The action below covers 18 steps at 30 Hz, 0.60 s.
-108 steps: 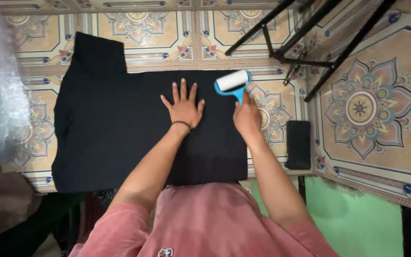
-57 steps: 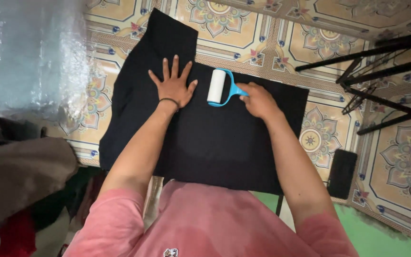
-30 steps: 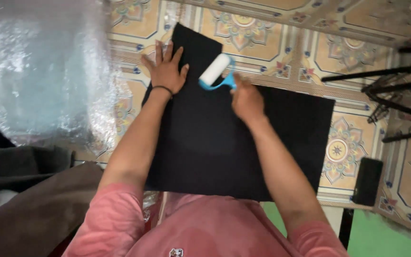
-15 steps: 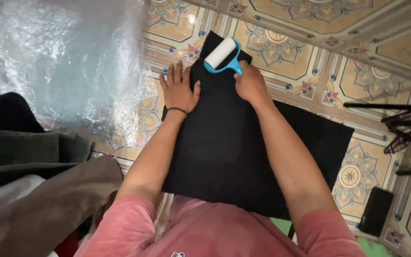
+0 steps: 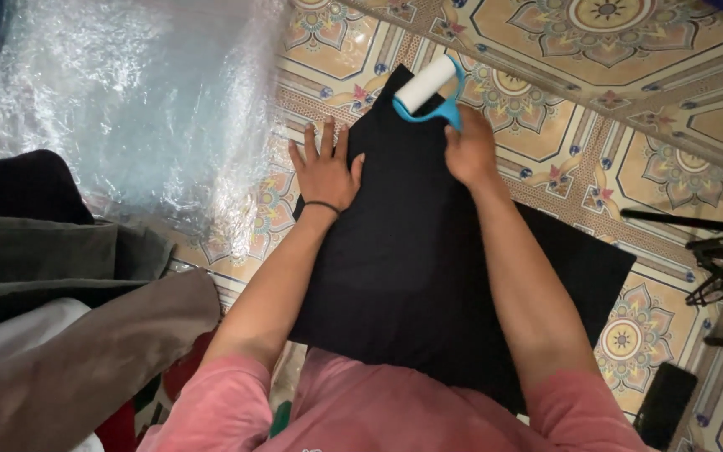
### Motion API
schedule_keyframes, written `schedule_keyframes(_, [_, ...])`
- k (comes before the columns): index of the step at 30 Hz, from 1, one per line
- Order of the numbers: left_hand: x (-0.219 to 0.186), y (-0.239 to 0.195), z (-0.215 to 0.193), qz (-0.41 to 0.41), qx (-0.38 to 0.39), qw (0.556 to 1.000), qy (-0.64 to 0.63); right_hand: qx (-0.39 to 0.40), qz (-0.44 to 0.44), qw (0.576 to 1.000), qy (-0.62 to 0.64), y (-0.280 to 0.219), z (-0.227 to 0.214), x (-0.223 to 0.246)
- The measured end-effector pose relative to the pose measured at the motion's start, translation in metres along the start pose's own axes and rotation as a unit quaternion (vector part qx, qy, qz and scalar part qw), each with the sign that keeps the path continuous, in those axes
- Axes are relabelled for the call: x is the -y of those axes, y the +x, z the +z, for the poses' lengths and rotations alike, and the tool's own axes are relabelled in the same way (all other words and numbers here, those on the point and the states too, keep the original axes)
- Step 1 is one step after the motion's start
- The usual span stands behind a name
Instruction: The person uses a lint roller on a black t-shirt laid on a table, then folds the t-shirt in half lengthwise and continues to roll it. The person folds the t-shirt again into a compact rectangle and smooths it with the lint roller before setting it down.
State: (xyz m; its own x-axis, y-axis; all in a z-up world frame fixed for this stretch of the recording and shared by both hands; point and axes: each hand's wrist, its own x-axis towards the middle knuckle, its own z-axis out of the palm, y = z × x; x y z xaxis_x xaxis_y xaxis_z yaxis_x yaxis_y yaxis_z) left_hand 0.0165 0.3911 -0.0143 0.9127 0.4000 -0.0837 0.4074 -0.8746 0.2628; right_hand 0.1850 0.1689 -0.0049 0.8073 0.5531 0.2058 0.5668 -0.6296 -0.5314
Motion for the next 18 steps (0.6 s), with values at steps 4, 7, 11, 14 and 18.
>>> schedule_keyframes(4, [0.008, 0.001, 0.012, 0.000, -0.013, 1.000, -0.004, 0.059, 0.052, 0.995, 0.054, -0.039, -0.048, 0.011])
schedule_keyframes(7, [0.015, 0.003, 0.022, 0.016, -0.046, 0.999, -0.009, 0.164, 0.120, 0.978, -0.045, -0.057, -0.072, 0.014])
schedule_keyframes(11, [0.009, -0.028, 0.019, 0.085, -0.152, 0.984, -0.038, 0.188, 0.138, 0.970, -0.067, -0.055, -0.044, 0.012])
schedule_keyframes(14, [-0.002, -0.062, 0.013, 0.089, -0.089, 0.992, -0.025, 0.148, 0.104, 0.982, -0.049, -0.031, -0.010, 0.027])
schedule_keyframes(18, [-0.006, -0.102, -0.008, 0.057, 0.033, 0.998, -0.006, 0.150, 0.140, 0.978, -0.027, 0.014, 0.039, 0.035])
